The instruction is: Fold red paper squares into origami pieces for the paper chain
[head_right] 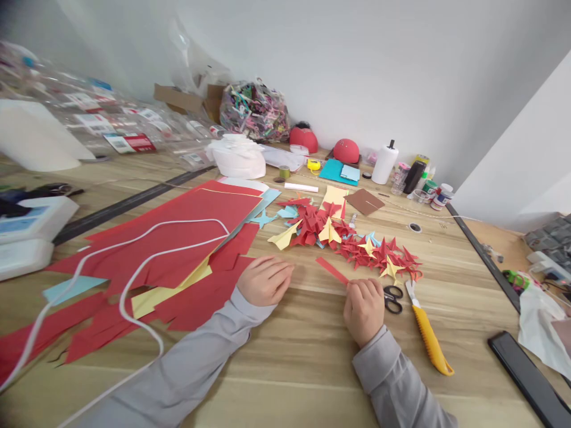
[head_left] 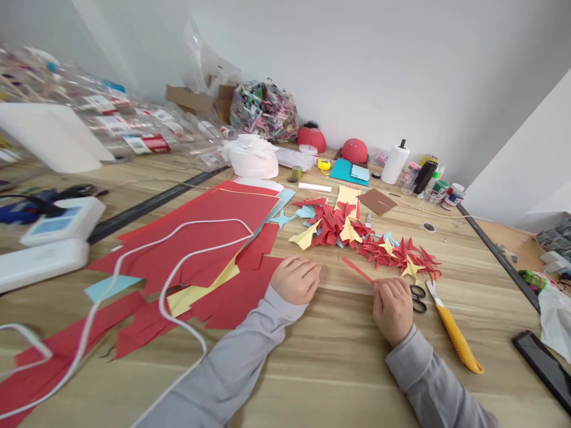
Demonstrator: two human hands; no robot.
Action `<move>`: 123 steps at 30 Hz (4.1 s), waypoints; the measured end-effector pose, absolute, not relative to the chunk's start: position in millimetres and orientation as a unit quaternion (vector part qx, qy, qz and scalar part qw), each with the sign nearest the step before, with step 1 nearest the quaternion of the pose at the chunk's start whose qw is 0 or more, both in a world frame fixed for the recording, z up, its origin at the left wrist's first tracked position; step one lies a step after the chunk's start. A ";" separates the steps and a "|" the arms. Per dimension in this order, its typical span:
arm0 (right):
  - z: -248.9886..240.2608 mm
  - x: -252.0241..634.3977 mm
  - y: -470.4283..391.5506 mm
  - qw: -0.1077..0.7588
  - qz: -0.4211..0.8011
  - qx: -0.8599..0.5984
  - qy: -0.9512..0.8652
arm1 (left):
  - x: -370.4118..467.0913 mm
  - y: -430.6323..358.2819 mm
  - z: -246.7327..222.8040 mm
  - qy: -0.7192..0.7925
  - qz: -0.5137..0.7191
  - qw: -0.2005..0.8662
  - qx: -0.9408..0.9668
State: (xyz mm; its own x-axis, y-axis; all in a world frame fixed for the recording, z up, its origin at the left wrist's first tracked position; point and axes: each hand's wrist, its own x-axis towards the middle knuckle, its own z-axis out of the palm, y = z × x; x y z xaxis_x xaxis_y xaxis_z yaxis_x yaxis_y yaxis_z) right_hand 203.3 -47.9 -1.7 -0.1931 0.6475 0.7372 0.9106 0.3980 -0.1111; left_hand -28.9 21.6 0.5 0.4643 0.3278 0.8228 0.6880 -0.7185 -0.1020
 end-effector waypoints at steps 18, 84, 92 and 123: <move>-5.2 183.1 -50.6 0.335 -0.143 -0.430 -0.826 | 16.5 -9.5 -3.4 -0.208 -0.446 0.130 -0.861; 9.0 172.6 -64.2 0.541 0.469 -0.466 -0.521 | 37.1 1.6 4.0 -0.279 -0.470 -0.749 -0.373; 11.0 174.6 -64.0 0.542 0.483 -0.479 -0.494 | 40.1 -0.2 1.5 -0.290 -0.494 -0.724 -0.384; 10.0 185.2 -59.4 0.536 0.483 -0.521 -0.456 | 32.9 -3.8 3.0 -0.348 -0.411 -0.669 -0.513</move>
State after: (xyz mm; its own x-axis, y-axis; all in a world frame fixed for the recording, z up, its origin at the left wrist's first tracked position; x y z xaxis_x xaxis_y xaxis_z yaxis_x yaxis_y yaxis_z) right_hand 185.2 -59.4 10.0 0.1186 0.9928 -0.0146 -0.0431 -0.0095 -0.9990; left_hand 32.9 -3.8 3.0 0.4198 0.9066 -0.0438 -0.1927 0.1361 0.9718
